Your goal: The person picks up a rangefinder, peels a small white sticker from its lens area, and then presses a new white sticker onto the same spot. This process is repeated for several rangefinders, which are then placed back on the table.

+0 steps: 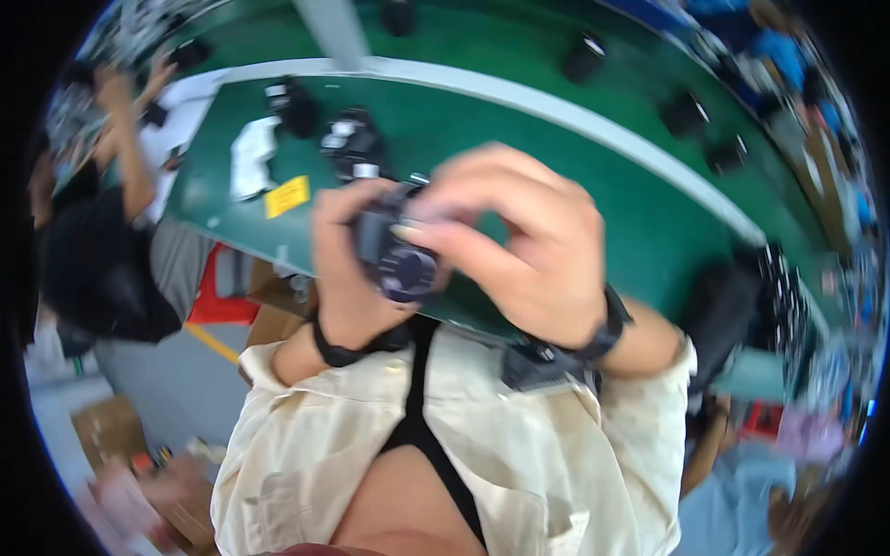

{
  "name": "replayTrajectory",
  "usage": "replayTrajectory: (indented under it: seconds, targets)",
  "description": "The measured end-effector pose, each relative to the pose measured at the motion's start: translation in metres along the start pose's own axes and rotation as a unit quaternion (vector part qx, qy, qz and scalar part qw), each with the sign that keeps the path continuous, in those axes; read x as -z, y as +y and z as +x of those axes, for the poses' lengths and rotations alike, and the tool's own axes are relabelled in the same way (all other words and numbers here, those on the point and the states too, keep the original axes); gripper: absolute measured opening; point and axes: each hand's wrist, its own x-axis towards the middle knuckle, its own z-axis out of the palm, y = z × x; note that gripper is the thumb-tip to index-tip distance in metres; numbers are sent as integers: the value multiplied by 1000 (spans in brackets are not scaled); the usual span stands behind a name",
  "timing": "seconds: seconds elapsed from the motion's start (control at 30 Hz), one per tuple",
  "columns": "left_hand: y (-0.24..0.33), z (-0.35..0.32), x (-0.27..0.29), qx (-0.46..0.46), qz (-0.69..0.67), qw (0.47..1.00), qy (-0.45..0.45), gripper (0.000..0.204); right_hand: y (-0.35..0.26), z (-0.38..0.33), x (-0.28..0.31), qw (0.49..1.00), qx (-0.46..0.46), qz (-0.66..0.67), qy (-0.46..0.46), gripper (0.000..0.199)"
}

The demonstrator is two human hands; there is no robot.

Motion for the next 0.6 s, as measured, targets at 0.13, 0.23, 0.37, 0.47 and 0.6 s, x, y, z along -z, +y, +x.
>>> replayTrajectory:
  seconds: [0.13, 0.23, 0.37, 0.47, 0.6]
  targets:
    - [1, -1, -19, 14, -71, 997, -34, 76, 4, -4, 17, 996, -47, 73, 7, 16]
    - [0, 0, -24, 22, -99, 993, -55, 79, 10, -6, 23, 995, -58, 79, 3, 15]
    - [4, -9, -22, 16, -85, 994, -61, 80, 10, -12, 21, 998, -68, 15, 6, 13]
    - [5, -8, -20, 38, -67, 995, -58, 80, 7, -11, 20, 996, -80, -6, 25, 13]
    - [1, -8, -22, 24, -68, 996, -56, 81, 9, -8, 26, 997, -64, -39, 10, 11]
